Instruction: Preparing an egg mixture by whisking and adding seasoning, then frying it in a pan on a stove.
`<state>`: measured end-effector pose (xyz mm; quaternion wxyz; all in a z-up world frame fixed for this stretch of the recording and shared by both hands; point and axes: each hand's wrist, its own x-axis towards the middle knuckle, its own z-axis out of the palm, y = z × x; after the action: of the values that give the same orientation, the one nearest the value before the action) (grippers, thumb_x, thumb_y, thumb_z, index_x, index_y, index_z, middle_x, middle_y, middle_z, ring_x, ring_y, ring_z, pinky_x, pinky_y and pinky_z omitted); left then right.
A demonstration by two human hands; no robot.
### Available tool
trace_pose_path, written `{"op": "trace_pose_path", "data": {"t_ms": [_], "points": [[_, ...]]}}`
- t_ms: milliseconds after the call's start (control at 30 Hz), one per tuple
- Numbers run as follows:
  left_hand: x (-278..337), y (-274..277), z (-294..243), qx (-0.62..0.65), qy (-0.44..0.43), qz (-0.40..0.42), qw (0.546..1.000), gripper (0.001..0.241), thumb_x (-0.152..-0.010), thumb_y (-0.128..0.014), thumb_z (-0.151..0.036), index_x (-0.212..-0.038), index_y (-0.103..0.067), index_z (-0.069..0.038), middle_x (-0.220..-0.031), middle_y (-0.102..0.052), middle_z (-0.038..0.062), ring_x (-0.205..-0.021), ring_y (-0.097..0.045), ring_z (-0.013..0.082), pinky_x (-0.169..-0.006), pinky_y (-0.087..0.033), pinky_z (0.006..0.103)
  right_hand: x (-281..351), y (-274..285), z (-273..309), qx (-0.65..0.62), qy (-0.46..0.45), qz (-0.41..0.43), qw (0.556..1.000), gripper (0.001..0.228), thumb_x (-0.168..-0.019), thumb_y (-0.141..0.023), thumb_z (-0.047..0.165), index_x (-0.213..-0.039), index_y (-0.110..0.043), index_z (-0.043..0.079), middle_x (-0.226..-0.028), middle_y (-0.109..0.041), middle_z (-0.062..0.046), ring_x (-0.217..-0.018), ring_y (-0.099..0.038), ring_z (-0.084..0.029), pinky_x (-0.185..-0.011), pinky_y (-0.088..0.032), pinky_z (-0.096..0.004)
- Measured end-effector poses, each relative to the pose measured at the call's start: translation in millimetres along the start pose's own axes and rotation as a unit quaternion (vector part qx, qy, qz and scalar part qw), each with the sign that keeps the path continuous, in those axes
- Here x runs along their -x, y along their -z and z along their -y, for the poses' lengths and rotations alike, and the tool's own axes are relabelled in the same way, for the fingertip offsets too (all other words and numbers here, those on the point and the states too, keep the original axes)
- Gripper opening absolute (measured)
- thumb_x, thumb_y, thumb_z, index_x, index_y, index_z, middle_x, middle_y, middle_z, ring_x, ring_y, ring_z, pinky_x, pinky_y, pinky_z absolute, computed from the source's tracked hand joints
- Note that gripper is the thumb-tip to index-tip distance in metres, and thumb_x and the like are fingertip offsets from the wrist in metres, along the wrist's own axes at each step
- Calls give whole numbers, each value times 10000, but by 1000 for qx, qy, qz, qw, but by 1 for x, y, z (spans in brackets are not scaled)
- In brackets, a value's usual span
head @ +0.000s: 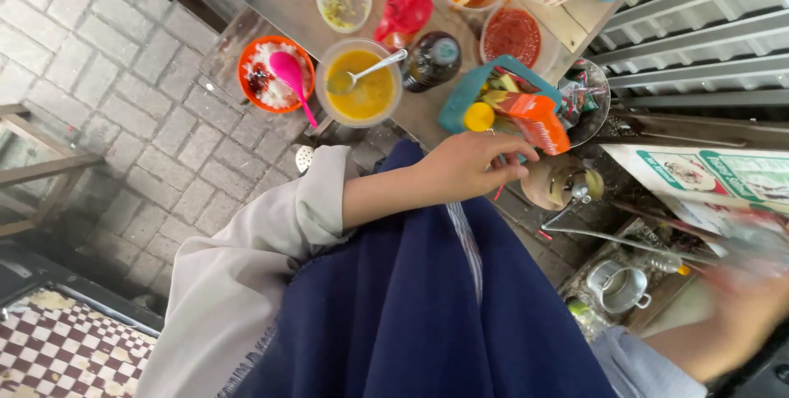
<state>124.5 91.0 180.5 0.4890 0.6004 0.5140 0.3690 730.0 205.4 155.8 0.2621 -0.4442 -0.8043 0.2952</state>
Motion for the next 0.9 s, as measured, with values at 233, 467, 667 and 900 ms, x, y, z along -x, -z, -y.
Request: {"op": "trace_pose_path", "data": {"t_ms": [233,467,667,900], "points": [[71,40,21,-121,-168,-3,978,809,-906,-711,-632,-1553,-383,-275,-1519,-533,95,-1416,-515,304,-1166,-403,465,-51,-213,333,138,-171,134,966,252,-1086,-559,50,-1300,-680,-3,-1107,-750,-137,-855,-698,-228,-652,-529,-322],[142,86,62,-51,-69,-21,996,199,-927,-695,-427,-1009,-722,-247,-890,-746,2,-925,-727,295,-785,-587,452,-86,-353,427,90,-102,133,982,95,-978,-753,151,-1072,-745,139,-905,-750,-79,-881,-726,-308,-785,-560,-448],[184,103,97,-142,-50,52,987,202,-885,-693,-341,-994,-740,-177,-829,-737,36,-867,-734,286,-726,-587,440,-64,-423,438,153,82,139,975,44,-995,-707,109,-953,-718,98,-844,-684,-100,-876,-686,-339,-781,-557,-428],[197,111,105,-313,-386,-150,855,262,-948,-441,-72,-729,-585,-83,-664,-447,32,-600,-487,248,-604,-394,352,-43,-477,429,-126,-121,66,982,236,-1071,-572,68,-849,-651,83,-697,-542,-12,-721,-524,-161,-737,-485,-339]]}}
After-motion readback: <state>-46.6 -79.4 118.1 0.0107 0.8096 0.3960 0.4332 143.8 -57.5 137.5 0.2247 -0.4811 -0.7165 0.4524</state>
